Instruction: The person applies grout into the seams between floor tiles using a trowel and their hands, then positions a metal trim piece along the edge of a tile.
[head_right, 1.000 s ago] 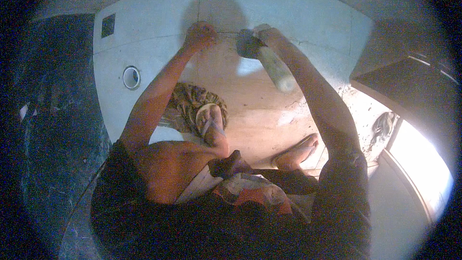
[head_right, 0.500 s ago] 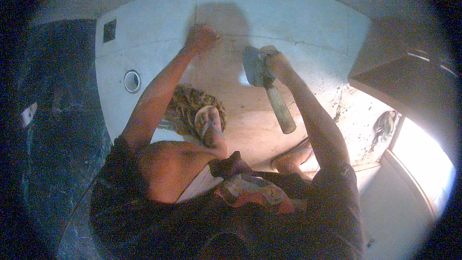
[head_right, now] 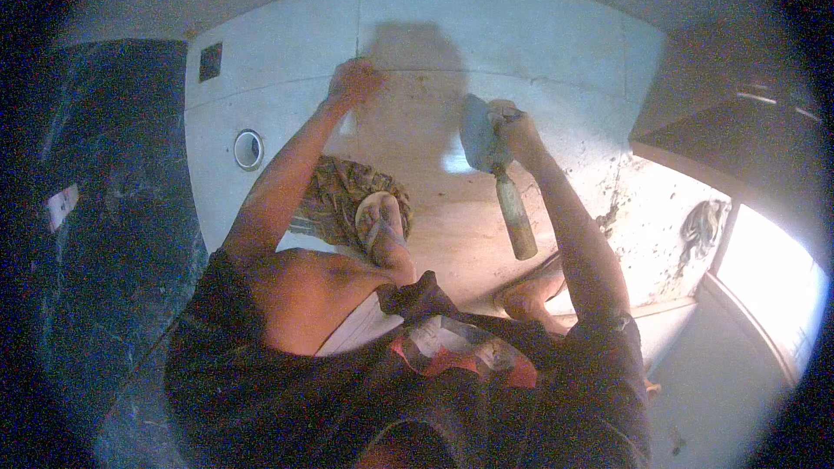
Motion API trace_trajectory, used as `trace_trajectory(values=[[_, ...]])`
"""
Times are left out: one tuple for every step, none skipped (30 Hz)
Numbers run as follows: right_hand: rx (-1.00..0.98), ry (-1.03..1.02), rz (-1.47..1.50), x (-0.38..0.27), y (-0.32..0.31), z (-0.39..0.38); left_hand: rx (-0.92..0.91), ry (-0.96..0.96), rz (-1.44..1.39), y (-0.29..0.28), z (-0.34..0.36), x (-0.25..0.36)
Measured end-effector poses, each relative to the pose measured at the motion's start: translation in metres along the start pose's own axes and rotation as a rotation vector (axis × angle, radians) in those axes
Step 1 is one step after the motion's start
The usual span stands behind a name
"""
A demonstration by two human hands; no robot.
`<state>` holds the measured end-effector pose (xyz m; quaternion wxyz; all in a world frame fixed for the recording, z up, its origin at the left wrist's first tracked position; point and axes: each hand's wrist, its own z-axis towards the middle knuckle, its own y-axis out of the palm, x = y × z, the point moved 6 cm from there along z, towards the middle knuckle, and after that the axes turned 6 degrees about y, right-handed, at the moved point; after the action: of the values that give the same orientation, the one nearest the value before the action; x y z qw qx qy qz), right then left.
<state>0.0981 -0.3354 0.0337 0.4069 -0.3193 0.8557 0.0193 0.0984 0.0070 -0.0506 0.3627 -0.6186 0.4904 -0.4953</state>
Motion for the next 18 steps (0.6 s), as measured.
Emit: trace_trajectory(values=[[0.012, 0.047, -0.032, 0.003, 0.002, -0.002, 0.006, -0.013, -0.031, 0.003, 0.000, 0.004], [0.024, 0.093, -0.064, 0.005, 0.003, -0.003, 0.011, -0.027, -0.061, 0.005, -0.001, 0.009], [0.023, 0.048, -0.063, 0.006, 0.001, -0.006, -0.004, -0.073, -0.127, 0.001, 0.001, 0.021], [0.032, 0.007, -0.060, 0.009, -0.004, -0.010, -0.022, -0.109, -0.195, -0.012, 0.005, 0.040], [0.025, -0.043, -0.057, 0.008, -0.004, -0.013, -0.038, -0.161, -0.255, -0.021, 0.005, 0.047], [0.031, -0.037, -0.075, 0.007, -0.002, -0.013, 0.034, -0.180, -0.229, -0.024, 0.003, 0.042], [0.035, -0.033, -0.096, 0.006, 0.001, -0.013, 0.107, -0.201, -0.203, -0.021, 0.002, 0.035], [0.041, -0.029, -0.116, 0.006, 0.004, -0.013, 0.180, -0.220, -0.176, -0.018, 0.001, 0.028], [0.062, -0.010, -0.162, 0.004, 0.007, -0.016, 0.169, -0.242, -0.201, -0.010, 0.003, 0.019], [0.086, 0.006, -0.208, -0.001, 0.007, -0.020, 0.162, -0.262, -0.225, -0.008, 0.006, 0.012], [0.109, 0.020, -0.254, -0.004, 0.008, -0.022, 0.109, -0.283, -0.234, -0.004, 0.006, 0.004], [0.099, -0.053, -0.260, -0.001, 0.006, -0.019, 0.060, -0.298, -0.248, -0.003, 0.010, 0.001], [0.099, -0.122, -0.265, 0.009, 0.000, -0.015, -0.036, -0.300, -0.250, -0.006, 0.015, 0.005], [0.098, -0.191, -0.271, 0.018, -0.007, -0.012, -0.133, -0.303, -0.250, -0.008, 0.018, 0.008], [0.081, -0.171, -0.279, 0.018, -0.010, -0.013, -0.149, -0.332, -0.300, -0.012, 0.014, 0.004], [0.066, -0.149, -0.286, 0.015, -0.013, -0.020, -0.169, -0.360, -0.351, -0.014, 0.007, 0.000], [0.051, -0.126, -0.294, 0.013, -0.016, -0.025, -0.188, -0.388, -0.401, -0.015, 0.001, -0.001], [0.045, -0.088, -0.181, 0.016, -0.018, -0.026, -0.186, -0.413, -0.389, -0.015, -0.005, -0.007]])
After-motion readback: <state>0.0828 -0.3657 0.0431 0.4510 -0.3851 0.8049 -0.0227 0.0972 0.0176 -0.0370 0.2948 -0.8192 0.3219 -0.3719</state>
